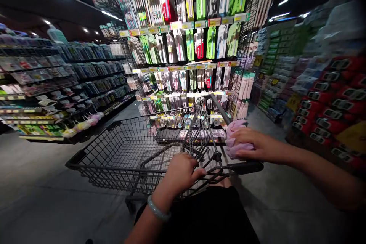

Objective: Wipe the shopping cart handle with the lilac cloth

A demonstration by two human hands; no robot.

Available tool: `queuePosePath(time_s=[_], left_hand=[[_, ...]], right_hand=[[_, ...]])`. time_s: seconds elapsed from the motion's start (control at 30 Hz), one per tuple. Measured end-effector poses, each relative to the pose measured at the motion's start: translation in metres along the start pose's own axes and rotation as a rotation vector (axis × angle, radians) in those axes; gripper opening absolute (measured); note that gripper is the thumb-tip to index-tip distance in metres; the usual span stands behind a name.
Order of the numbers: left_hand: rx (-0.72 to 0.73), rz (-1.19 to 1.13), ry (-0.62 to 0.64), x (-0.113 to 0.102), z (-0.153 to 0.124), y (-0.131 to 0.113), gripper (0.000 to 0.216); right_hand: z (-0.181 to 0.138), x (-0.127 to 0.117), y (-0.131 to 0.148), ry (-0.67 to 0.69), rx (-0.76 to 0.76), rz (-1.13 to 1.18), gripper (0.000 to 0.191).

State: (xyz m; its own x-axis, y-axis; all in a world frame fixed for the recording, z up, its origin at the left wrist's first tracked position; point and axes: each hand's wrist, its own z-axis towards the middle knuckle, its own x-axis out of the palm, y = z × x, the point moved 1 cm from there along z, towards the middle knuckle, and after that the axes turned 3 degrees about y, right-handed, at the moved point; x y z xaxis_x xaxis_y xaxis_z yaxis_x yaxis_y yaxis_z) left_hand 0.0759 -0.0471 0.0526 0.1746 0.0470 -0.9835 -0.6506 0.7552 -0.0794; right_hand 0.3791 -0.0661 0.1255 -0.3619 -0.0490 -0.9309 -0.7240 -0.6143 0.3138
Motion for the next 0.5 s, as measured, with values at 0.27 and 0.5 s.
queuePosePath(time_s=[0.27, 0.5], left_hand=[[0.065, -0.195, -0.025, 0.004, 0.02, -0.022, 0.067], [0.079, -0.213, -0.015, 0.006, 0.015, -0.022, 0.073]], right_hand=[[0.035, -0.009, 0.01, -0.219, 0.112, -0.055, 0.036], [0.098, 0.016, 0.033, 0.245, -0.209, -0.219, 0.03]])
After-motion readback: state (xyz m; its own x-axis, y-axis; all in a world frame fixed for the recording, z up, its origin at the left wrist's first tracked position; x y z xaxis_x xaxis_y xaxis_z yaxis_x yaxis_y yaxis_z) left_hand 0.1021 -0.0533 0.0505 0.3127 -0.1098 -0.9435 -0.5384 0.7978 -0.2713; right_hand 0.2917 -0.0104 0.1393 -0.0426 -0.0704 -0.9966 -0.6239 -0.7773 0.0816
